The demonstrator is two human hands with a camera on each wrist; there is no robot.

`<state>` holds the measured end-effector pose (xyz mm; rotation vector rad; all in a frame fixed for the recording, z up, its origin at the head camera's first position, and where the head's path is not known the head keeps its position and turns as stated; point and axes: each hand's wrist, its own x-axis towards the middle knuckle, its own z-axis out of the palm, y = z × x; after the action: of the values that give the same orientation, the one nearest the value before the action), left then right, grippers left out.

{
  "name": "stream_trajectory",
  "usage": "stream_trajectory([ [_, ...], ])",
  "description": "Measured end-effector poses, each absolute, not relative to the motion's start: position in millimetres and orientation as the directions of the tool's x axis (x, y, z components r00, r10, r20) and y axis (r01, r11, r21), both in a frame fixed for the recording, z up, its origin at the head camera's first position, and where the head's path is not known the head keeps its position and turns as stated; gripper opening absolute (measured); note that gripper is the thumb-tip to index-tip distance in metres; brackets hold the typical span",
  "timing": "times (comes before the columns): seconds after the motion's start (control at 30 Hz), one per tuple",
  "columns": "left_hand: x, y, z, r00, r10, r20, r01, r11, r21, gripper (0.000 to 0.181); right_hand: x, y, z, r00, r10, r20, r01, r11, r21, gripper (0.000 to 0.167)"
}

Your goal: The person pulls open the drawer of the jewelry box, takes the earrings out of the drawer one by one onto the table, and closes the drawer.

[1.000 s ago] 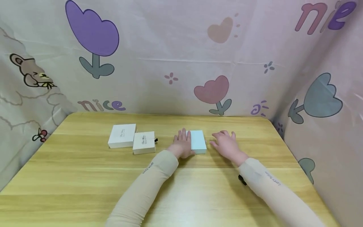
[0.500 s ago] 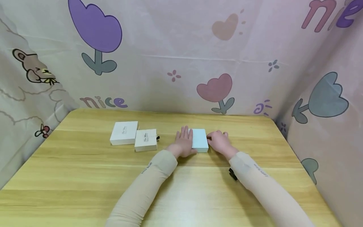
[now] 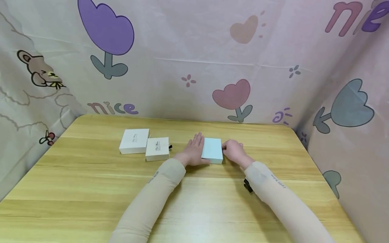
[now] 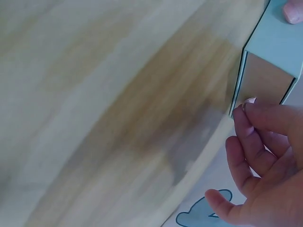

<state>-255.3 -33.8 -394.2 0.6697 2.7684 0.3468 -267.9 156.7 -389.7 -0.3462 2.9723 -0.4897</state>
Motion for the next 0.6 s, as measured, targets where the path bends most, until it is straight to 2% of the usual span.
stream_trajectory([
  [0.37, -254.9, -32.1, -392.9, -0.850, 0.457, -0.261, 0.410, 0.886, 0.216, 0.101, -267.8, 156.0, -391.2, -0.970, -0.234, -0.058, -0.210, 0.937, -0.279, 0.024],
  [0.6, -251.7, -33.6, -388.5, -0.849, 0.457, -0.264, 0.411, 0.887, 0.213, 0.101, -267.6, 160.1, -389.8, -0.972, -0.230, -0.049, -0.209, 0.940, -0.269, 0.024],
])
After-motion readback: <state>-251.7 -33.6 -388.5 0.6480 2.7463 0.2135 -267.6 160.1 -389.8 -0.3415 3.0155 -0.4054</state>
